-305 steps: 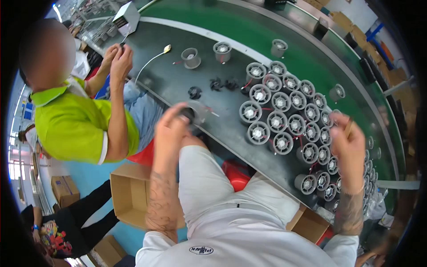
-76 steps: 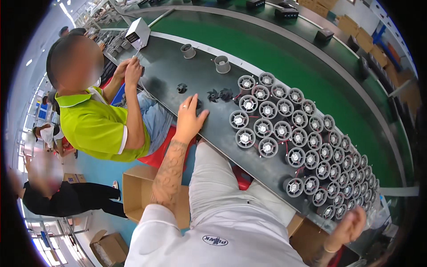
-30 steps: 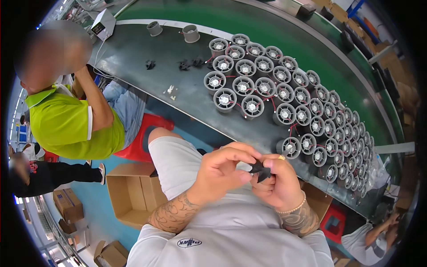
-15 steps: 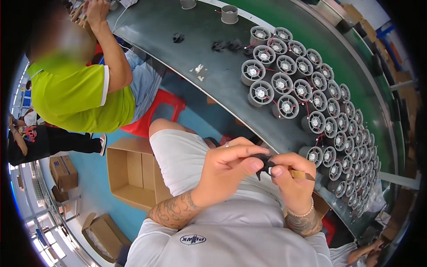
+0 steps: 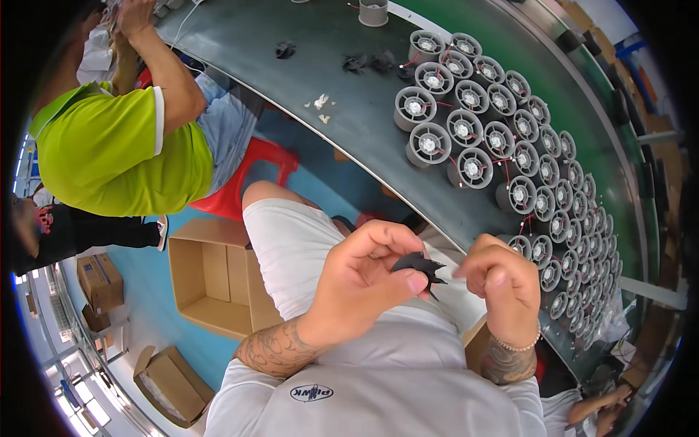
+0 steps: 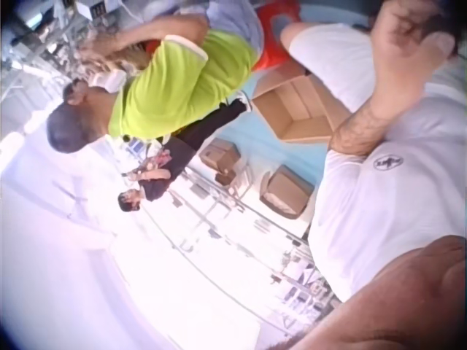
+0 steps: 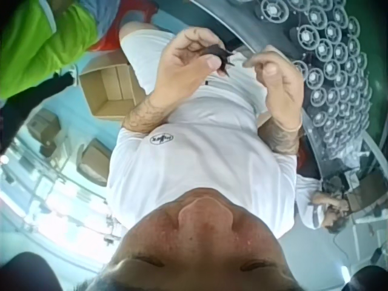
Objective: Assembling small electric fans by pressing fan blades into motor housings on an assembly line.
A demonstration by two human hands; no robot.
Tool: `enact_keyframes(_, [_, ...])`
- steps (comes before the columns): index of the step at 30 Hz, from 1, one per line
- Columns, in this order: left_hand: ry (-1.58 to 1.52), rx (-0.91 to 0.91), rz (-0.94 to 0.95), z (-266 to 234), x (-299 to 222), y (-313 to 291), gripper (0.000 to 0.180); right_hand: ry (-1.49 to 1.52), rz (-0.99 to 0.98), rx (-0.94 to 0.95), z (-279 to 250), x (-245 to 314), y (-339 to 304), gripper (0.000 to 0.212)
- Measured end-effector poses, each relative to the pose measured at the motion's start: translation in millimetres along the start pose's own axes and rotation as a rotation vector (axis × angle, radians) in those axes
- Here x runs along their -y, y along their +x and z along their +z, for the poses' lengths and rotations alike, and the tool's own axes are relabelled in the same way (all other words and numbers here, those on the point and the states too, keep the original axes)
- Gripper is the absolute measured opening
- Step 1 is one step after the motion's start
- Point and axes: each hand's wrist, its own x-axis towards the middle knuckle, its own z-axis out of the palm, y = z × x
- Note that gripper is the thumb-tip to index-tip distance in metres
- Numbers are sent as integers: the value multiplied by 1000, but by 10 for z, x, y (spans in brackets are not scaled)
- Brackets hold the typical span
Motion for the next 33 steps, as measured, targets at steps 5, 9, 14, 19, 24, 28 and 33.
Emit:
enact_keyframes(5, [-98, 70, -66, -3, 2, 15, 28, 18, -53, -42, 21, 15, 7, 44])
enact_keyframes(9, [-145, 113, -93, -21, -7, 13, 28, 77, -17, -50, 19, 83, -5, 39])
enact_keyframes(14, [-136, 113, -106, -18, -14, -4, 31, 19, -30, 79, -7, 138, 40, 7])
enact_keyframes(19, [-162, 94, -155, 1, -21, -20, 32, -5, -78, 89, 12, 103, 80, 6])
enact_keyframes(24, [-109, 193, -199, -21, -53, 9, 32, 248, 92, -179, 69, 48, 31, 9])
enact_keyframes(28, [-215, 152, -191, -31, 12, 38, 30, 242, 16, -94, 38, 29, 13, 14])
enact_keyframes(33, [-292, 143, -178, 18, 34, 36, 28, 121, -87, -18, 30, 10, 67, 17])
